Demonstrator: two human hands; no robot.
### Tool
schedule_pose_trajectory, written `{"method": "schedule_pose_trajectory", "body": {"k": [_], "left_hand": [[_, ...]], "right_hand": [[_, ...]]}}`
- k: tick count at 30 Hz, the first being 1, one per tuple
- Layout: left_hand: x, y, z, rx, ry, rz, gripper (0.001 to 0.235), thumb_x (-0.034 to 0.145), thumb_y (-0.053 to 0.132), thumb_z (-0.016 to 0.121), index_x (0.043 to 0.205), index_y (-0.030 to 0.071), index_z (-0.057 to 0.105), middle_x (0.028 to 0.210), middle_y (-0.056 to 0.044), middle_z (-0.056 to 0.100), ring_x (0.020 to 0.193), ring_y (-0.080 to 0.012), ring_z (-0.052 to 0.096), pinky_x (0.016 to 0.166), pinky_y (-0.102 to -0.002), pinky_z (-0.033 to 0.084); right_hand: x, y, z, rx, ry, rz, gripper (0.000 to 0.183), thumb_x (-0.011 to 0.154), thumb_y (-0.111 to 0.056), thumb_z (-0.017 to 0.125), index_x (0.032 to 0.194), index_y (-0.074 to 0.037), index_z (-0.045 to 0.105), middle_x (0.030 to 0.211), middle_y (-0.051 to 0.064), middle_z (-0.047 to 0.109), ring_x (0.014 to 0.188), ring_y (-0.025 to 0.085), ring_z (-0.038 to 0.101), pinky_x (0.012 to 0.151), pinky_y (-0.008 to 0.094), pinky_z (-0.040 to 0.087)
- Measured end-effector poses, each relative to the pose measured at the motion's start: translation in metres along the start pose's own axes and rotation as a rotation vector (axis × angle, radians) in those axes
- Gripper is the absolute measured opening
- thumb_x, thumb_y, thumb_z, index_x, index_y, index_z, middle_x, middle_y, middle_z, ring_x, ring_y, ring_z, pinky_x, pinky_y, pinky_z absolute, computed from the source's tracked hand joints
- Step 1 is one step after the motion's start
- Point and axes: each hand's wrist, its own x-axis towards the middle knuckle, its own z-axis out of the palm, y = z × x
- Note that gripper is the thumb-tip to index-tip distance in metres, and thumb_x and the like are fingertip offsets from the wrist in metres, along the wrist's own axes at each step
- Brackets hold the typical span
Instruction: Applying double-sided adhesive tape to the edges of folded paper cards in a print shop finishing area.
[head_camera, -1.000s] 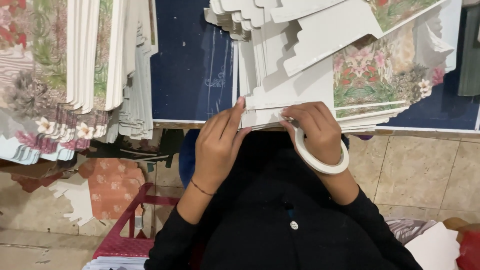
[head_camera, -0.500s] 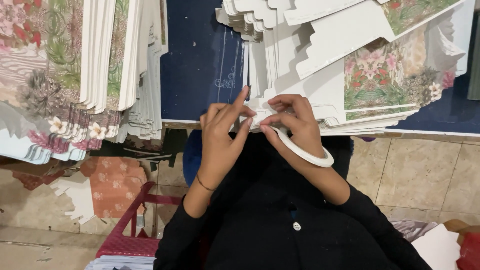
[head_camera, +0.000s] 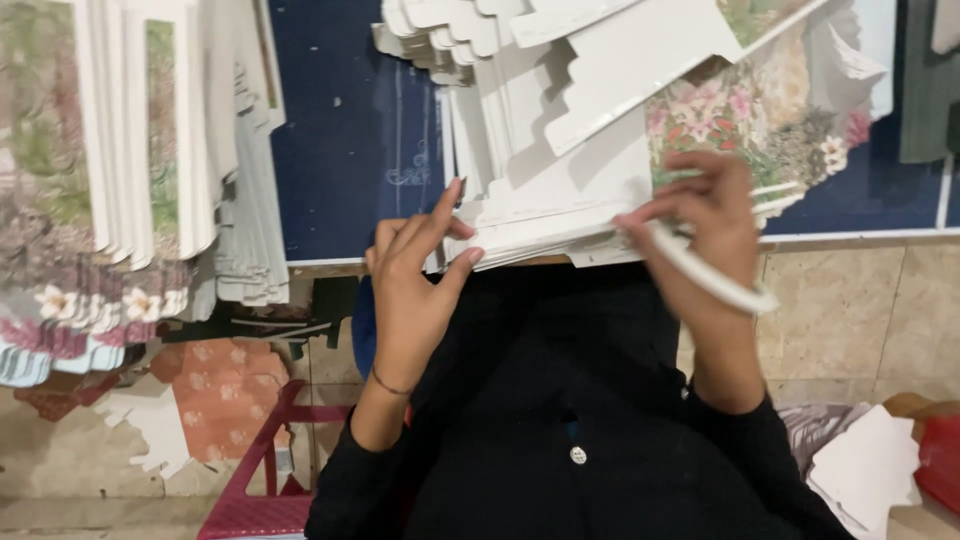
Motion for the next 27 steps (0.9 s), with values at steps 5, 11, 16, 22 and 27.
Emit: {"method": "schedule_pose_trajectory", "body": {"k": [5, 11, 16, 22, 27], "left_hand": [[0.004, 0.031, 0.012, 0.308, 0.043, 0.101, 0.077, 0.085, 0.005, 0.089, 0.156, 0.020, 0.065, 0.107, -0.001, 0.066, 0.107, -0.0296, 0.050, 0.094, -0.050, 0.033], [0.025, 0.039, 0.076, 0.402, 0.057, 0.287, 0.082, 0.077, 0.012, 0.095, 0.153, 0.024, 0.066, 0.117, -0.007, 0.055, 0.106, -0.0369, 0.050, 0.083, -0.049, 0.038], [0.026, 0.066, 0.096, 0.352, 0.021, 0.457, 0.062, 0.098, 0.023, 0.084, 0.156, 0.025, 0.063, 0.129, -0.009, 0.060, 0.109, -0.0308, 0.059, 0.081, -0.043, 0.044], [0.046, 0.032, 0.096, 0.494, 0.032, 0.525, 0.075, 0.109, 0.038, 0.088, 0.168, 0.025, 0.042, 0.128, -0.008, 0.072, 0.107, -0.0245, 0.066, 0.086, -0.040, 0.051], [0.041, 0.021, 0.088, 0.232, 0.006, 0.350, 0.054, 0.103, -0.001, 0.075, 0.154, 0.009, 0.063, 0.116, -0.011, 0.065, 0.105, -0.0329, 0.064, 0.085, -0.045, 0.052]], "right_hand": [[-0.002, 0.023, -0.006, -0.034, 0.065, 0.072, 0.021, 0.094, -0.005, 0.097, 0.095, 0.004, 0.079, 0.137, 0.017, 0.057, 0.110, 0.034, 0.072, 0.101, 0.043, 0.060], [0.000, 0.016, -0.003, -0.069, 0.109, 0.046, 0.019, 0.093, -0.003, 0.097, 0.094, 0.003, 0.079, 0.130, 0.017, 0.058, 0.110, 0.037, 0.074, 0.093, 0.044, 0.062], [0.009, -0.021, -0.032, -0.034, 0.170, -0.065, 0.020, 0.099, -0.007, 0.096, 0.099, 0.001, 0.078, 0.133, 0.017, 0.058, 0.105, 0.039, 0.074, 0.099, 0.048, 0.060], [0.016, 0.006, -0.024, -0.041, 0.069, -0.062, 0.009, 0.106, -0.005, 0.082, 0.105, -0.001, 0.074, 0.138, 0.020, 0.053, 0.141, 0.038, 0.056, 0.102, 0.046, 0.055], [0.013, 0.019, -0.011, -0.056, 0.095, 0.061, 0.015, 0.098, -0.004, 0.090, 0.096, 0.003, 0.077, 0.134, 0.017, 0.059, 0.103, 0.042, 0.074, 0.089, 0.047, 0.063]]}}
